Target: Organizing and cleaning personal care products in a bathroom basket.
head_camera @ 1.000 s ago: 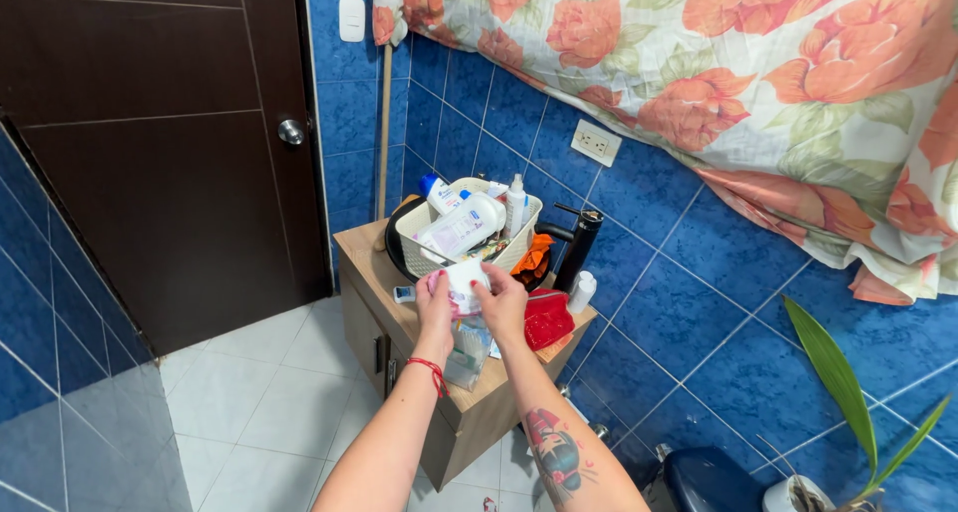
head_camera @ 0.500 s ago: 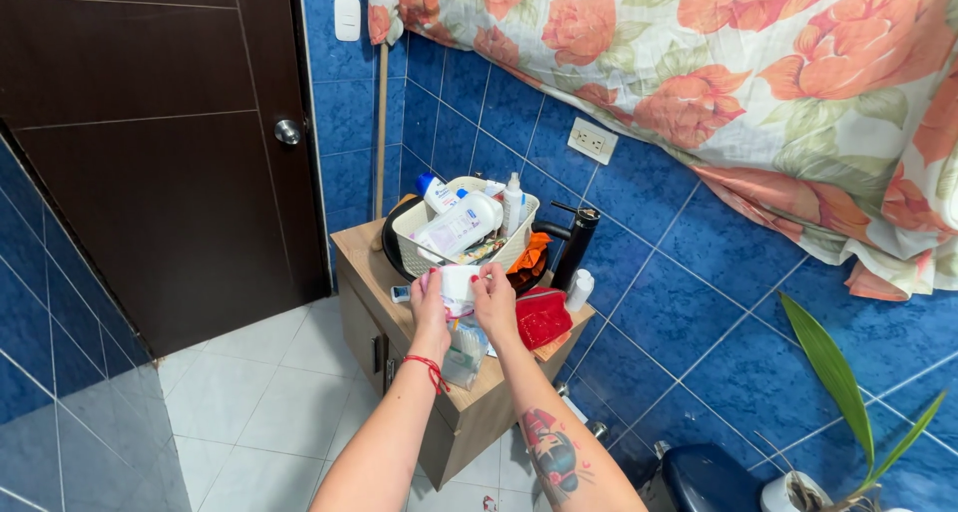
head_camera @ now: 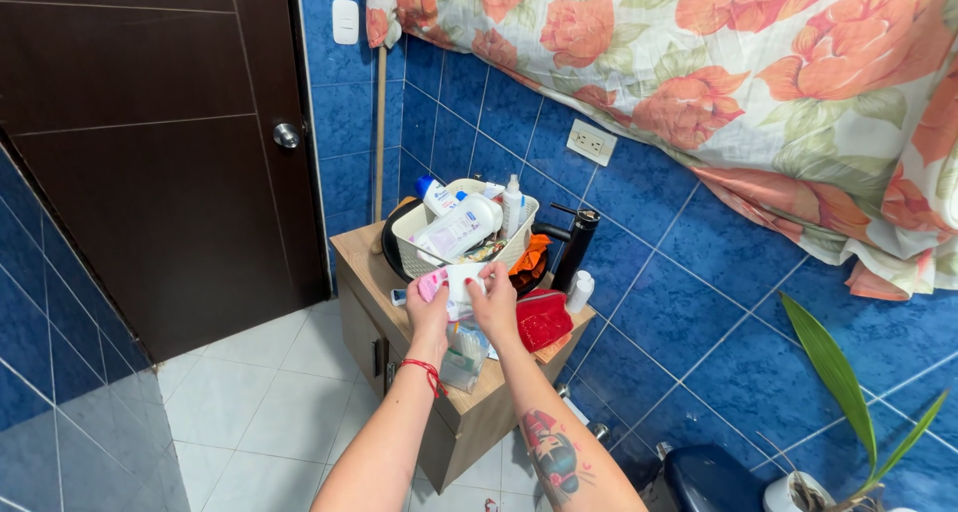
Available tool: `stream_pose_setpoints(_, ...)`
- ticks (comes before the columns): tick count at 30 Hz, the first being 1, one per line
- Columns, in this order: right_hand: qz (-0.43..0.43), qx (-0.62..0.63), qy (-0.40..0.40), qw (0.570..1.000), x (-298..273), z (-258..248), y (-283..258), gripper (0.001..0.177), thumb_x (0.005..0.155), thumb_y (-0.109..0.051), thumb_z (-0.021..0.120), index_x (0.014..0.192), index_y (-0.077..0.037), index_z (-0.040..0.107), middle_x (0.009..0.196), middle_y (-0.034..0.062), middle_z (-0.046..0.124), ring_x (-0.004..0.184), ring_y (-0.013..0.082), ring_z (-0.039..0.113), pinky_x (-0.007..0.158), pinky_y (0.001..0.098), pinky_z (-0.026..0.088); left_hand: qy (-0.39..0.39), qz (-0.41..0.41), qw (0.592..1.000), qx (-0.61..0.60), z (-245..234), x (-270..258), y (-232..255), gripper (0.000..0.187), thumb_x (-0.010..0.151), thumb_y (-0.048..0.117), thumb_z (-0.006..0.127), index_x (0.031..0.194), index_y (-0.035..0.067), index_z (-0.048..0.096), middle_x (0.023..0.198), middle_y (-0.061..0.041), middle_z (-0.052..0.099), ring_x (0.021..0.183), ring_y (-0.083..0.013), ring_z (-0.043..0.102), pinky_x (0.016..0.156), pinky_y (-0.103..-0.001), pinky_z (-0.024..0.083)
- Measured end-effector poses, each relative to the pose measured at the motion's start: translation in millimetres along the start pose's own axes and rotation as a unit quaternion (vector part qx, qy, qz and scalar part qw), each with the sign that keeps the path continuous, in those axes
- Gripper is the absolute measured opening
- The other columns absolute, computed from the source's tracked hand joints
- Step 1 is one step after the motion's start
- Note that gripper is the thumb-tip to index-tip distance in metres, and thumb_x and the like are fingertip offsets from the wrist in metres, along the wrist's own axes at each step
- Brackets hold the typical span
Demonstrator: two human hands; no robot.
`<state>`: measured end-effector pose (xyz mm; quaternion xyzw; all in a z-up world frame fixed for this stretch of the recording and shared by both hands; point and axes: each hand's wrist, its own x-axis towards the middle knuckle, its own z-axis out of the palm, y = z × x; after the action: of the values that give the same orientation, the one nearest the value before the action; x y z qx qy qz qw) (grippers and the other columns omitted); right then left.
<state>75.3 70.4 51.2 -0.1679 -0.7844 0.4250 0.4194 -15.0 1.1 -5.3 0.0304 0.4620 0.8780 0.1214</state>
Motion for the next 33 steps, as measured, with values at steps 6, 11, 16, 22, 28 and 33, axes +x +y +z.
stream_pose_setpoints(6,0.118,0.049,-0.027,0.991,-4,-13,-49,0.046,0.081,-0.008,0.076,0.119,-0.007,0.051,0.088,0.0144,0.078,0.074,0.0202,0.074,0.061,0.0338,0.056,0.012,0.028,0.999,0.012,-7,8,-10,0.044,0.082,-0.007,0.071,0.122,0.005,0.057,0.112,-0.007,0.068,0.097,-0.0161,0.068,0.082,-0.03,0.056)
stream_pose_setpoints(11,0.007,-0.001,-0.006,1.0,3,-8,-15,0.044,0.079,-0.007,0.079,0.116,-0.003,0.057,0.089,0.0149,0.078,0.075,0.0179,0.074,0.066,0.0319,0.057,0.054,0.036,0.998,0.026,-7,0,0,0.041,0.081,-0.004,0.076,0.118,0.004,0.061,0.109,-0.008,0.069,0.095,-0.0164,0.067,0.08,-0.031,0.055)
stream_pose_setpoints(16,0.024,0.013,0.089,0.996,7,-13,12,0.034,0.087,-0.011,0.073,0.116,-0.003,0.057,0.089,0.0144,0.079,0.072,0.0163,0.071,0.066,0.0323,0.055,0.079,0.024,0.996,-0.02,-22,12,-11,0.041,0.083,0.001,0.079,0.119,0.003,0.059,0.109,-0.007,0.069,0.095,-0.0167,0.067,0.081,-0.033,0.056)
stream_pose_setpoints(22,0.014,-0.171,0.074,0.982,-11,-8,44,0.029,0.088,-0.014,0.075,0.112,-0.007,0.059,0.092,0.0175,0.076,0.085,0.0378,0.072,0.072,0.046,0.055,0.075,0.005,0.997,-0.027,-32,9,-16,0.042,0.085,0.003,0.077,0.122,0.003,0.057,0.111,-0.008,0.069,0.096,-0.0176,0.068,0.082,-0.033,0.056)
stream_pose_setpoints(28,-0.012,-0.208,-0.064,0.976,-22,6,92,0.03,0.076,-0.013,0.08,0.102,-0.008,0.066,0.093,0.0198,0.074,0.088,0.0422,0.07,0.075,0.0487,0.055,0.087,-0.011,0.996,-0.029,-37,5,-27,0.045,0.083,0.0,0.077,0.122,0.004,0.057,0.109,-0.008,0.071,0.093,-0.0181,0.07,0.08,-0.034,0.057)
stream_pose_setpoints(33,-0.006,-0.209,-0.129,0.969,-23,11,98,0.025,0.069,-0.011,0.083,0.083,-0.001,0.065,0.079,0.021,0.07,0.079,0.0391,0.07,0.073,0.0448,0.057,0.092,0.006,0.995,-0.026,-48,-1,-40,0.045,0.083,0.0,0.077,0.123,0.002,0.057,0.11,-0.01,0.069,0.094,-0.0188,0.069,0.08,-0.035,0.058)
